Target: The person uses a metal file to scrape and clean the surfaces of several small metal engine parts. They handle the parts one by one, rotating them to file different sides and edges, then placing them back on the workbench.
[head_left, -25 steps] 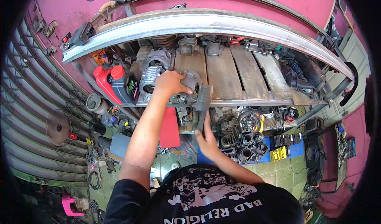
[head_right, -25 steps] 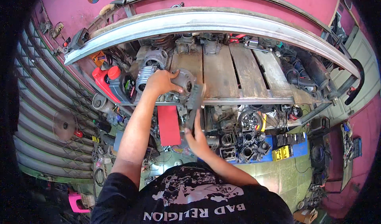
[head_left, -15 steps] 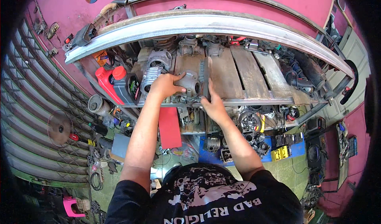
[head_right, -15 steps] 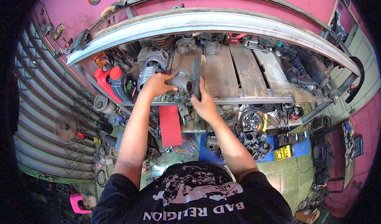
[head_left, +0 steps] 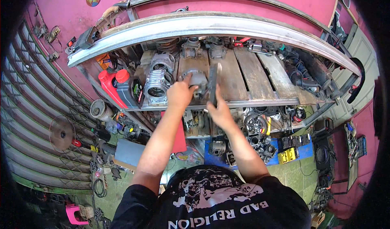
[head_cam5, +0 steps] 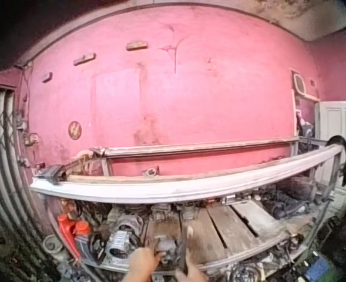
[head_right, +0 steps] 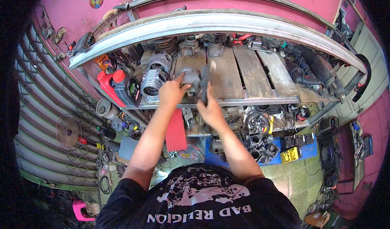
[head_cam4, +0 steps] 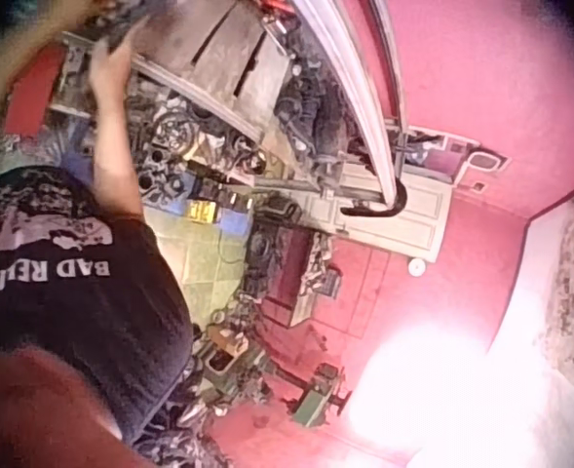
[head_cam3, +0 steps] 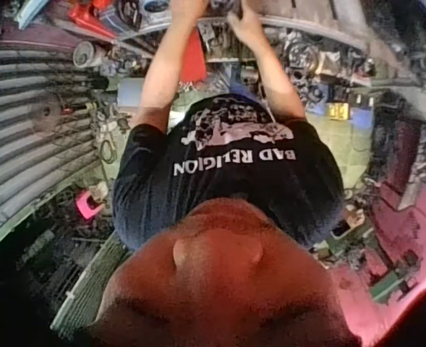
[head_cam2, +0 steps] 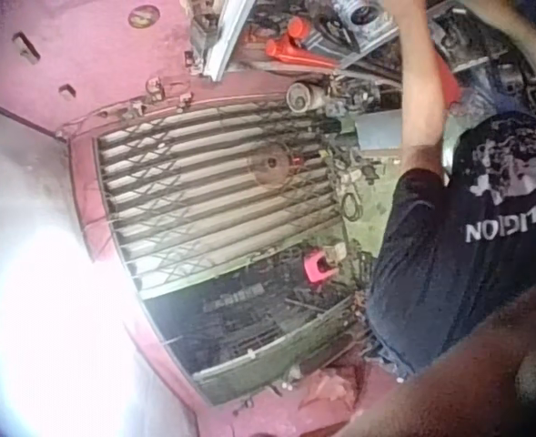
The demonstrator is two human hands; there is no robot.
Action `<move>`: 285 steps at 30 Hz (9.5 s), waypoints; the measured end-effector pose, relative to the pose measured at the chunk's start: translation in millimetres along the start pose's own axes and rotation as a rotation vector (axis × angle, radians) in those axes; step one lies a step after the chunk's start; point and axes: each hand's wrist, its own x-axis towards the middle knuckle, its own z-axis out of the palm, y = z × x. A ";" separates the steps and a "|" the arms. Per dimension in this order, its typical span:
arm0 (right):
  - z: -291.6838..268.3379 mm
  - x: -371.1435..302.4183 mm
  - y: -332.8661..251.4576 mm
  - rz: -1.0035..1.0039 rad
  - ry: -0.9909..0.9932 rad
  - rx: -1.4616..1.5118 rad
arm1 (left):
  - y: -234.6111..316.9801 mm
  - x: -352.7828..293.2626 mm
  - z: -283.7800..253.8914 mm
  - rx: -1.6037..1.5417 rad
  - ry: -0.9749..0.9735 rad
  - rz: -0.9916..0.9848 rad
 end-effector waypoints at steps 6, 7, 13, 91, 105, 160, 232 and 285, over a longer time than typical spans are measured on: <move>23.1 -32.1 26.4 0.031 0.012 0.244 | 34.5 -15.3 48.4 0.149 0.151 -0.118; 29.9 -53.4 25.0 0.065 0.010 0.235 | 39.5 -17.6 39.0 0.110 0.103 -0.117; 27.9 -55.5 27.8 0.155 0.112 0.289 | 12.6 17.4 -12.7 -0.049 0.214 -0.110; -42.8 24.7 -13.7 -0.393 -0.153 -0.870 | -49.2 -79.8 18.4 -0.357 0.204 0.400; -51.2 39.0 -26.1 -0.310 -0.047 -0.532 | -38.8 -19.4 -56.4 -0.564 -0.071 0.395; -21.8 -8.4 -40.0 -0.387 0.133 -0.841 | -73.7 -49.0 72.7 -1.356 0.060 -0.438; 0.3 -24.1 -14.3 -0.749 0.047 -0.746 | -80.2 -54.2 92.8 -1.717 0.047 -0.330; 46.4 3.4 -1.5 0.635 -0.398 0.917 | -71.9 -67.1 75.7 -1.434 0.052 -0.299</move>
